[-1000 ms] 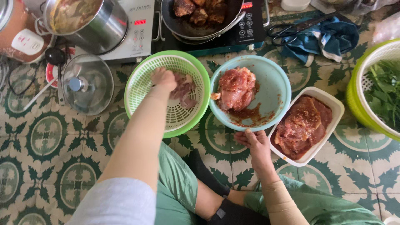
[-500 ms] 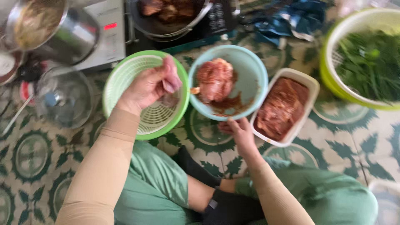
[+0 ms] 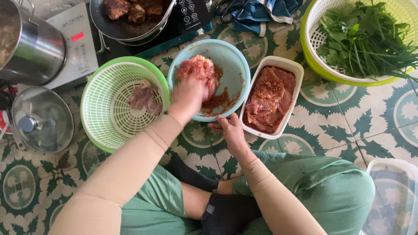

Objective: The person mixes pieces of raw meat with a spice mixture in a bowl by hand, transfering the meat between a container and a plastic basket.

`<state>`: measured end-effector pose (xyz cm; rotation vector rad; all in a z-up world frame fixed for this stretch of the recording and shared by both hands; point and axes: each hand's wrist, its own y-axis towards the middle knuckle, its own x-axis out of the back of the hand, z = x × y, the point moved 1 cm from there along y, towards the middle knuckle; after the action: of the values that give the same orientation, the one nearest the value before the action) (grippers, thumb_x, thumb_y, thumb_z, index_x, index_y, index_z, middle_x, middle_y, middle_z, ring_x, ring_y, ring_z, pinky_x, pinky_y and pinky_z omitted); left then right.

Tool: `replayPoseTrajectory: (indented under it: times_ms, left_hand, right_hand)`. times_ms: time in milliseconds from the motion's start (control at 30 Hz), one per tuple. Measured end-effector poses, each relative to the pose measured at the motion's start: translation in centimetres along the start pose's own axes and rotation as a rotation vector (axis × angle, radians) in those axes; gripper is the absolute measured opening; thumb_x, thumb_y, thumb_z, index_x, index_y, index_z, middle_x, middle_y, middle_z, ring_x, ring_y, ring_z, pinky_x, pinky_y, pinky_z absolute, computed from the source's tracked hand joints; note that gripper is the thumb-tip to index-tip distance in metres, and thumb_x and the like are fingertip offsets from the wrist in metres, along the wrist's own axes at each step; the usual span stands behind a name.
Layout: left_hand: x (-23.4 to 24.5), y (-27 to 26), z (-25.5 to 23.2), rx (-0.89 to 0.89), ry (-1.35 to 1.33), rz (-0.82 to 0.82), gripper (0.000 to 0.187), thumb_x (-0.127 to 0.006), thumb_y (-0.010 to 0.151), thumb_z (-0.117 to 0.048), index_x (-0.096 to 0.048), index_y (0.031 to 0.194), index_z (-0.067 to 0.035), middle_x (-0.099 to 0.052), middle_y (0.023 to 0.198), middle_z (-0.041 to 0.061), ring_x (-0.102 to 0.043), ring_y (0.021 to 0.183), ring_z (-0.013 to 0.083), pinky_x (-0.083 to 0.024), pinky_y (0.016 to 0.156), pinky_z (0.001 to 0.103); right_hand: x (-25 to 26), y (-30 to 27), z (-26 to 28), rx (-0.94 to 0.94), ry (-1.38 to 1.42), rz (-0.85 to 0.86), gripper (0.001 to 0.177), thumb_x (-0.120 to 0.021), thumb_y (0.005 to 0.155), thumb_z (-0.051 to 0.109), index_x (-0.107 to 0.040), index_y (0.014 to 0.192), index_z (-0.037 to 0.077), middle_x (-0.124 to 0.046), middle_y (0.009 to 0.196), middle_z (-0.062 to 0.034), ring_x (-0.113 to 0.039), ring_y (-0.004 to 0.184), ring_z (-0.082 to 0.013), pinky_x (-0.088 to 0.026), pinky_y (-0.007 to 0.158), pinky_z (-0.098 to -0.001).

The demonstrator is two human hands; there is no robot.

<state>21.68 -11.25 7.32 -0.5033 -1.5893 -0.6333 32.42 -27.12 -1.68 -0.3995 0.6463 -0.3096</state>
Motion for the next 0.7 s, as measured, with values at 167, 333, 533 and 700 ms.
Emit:
replayPoseTrajectory:
  times_ms: [167,333,533,700]
  left_hand:
    - [-7.3,-1.0,0.6,0.336,-0.105,0.347,0.024,-0.056,0.099,-0.009,-0.077,0.092,-0.001,-0.073,0.106,0.029,-0.072,0.104,0.0441,-0.056,0.093,0.053]
    - [-13.8,1.3,-0.3,0.358,-0.324,0.38,0.024,-0.061,0.082,-0.013,-0.077,0.093,0.002,-0.071,0.106,0.03,-0.069,0.106,0.0442,-0.054,0.095,0.051]
    - [-20.6,6.4,-3.0,0.558,-0.957,0.218,0.026,-0.063,0.093,-0.024,-0.07,0.096,0.001,-0.069,0.087,0.021,-0.064,0.082,0.0349,-0.05,0.075,0.049]
    - [-16.0,6.9,-1.6,0.669,-1.771,0.452,0.016,-0.056,0.097,-0.026,-0.06,0.094,-0.01,-0.063,0.075,-0.001,-0.059,0.066,0.014,-0.046,0.061,0.032]
  right_hand:
    - [-0.3,-0.1,-0.5,0.007,0.023,0.037,0.022,-0.054,0.104,0.013,-0.05,0.122,-0.001,-0.071,0.107,-0.0152,-0.075,0.091,-0.0239,-0.061,0.083,-0.036]
    - [-0.3,0.1,-0.5,0.008,0.062,0.058,0.021,-0.052,0.103,0.013,-0.049,0.119,0.0,-0.073,0.107,-0.0159,-0.076,0.09,-0.024,-0.063,0.083,-0.036]
    - [0.3,0.7,-1.7,0.025,0.037,0.036,0.021,-0.056,0.105,0.012,-0.05,0.122,0.001,-0.07,0.107,-0.0132,-0.071,0.089,-0.021,-0.06,0.079,-0.0361]
    - [0.4,0.6,-1.3,0.026,0.026,0.035,0.021,-0.054,0.103,0.012,-0.051,0.121,0.002,-0.071,0.107,-0.0114,-0.073,0.09,-0.0209,-0.064,0.083,-0.0352]
